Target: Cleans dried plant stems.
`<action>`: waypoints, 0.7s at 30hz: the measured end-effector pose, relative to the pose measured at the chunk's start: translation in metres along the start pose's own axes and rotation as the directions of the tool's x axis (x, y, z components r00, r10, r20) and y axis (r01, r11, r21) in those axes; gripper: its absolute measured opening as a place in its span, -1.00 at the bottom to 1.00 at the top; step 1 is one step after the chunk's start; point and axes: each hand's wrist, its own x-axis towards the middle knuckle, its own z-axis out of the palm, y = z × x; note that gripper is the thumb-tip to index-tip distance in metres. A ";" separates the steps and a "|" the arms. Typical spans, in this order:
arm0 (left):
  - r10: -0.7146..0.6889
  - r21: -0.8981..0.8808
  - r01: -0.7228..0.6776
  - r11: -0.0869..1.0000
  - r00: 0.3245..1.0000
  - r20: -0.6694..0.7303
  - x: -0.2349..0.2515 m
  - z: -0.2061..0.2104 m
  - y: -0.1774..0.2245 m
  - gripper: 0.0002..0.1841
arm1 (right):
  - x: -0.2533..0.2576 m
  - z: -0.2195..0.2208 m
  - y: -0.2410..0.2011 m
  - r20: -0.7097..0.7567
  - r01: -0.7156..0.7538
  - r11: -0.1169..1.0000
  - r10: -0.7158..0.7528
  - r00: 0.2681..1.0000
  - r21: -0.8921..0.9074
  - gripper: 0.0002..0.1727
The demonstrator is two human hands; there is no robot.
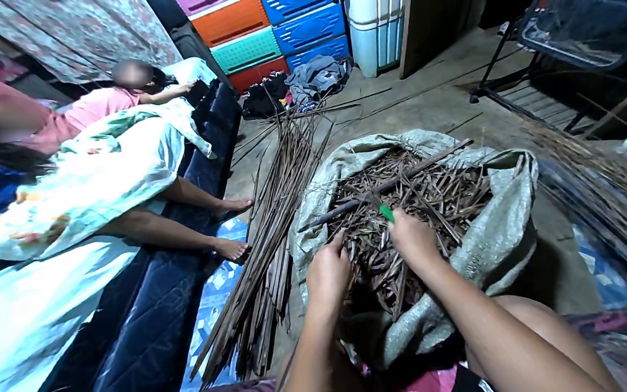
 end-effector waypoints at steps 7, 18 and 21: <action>-0.015 0.019 0.016 1.000 1.000 -0.007 0.000 -0.002 0.003 -0.57 | -0.037 0.005 -0.017 0.206 0.202 0.968 -0.230 0.951 0.149 -0.63; -0.021 0.020 0.021 1.000 1.000 -0.015 0.000 0.000 0.001 -0.55 | -0.019 0.007 -0.012 0.126 0.081 0.997 -0.080 0.989 -0.005 -0.59; -0.021 0.017 0.022 1.000 0.999 -0.033 0.000 -0.001 -0.002 -0.55 | -0.007 -0.005 -0.005 0.090 0.024 0.999 -0.027 0.996 0.033 -0.59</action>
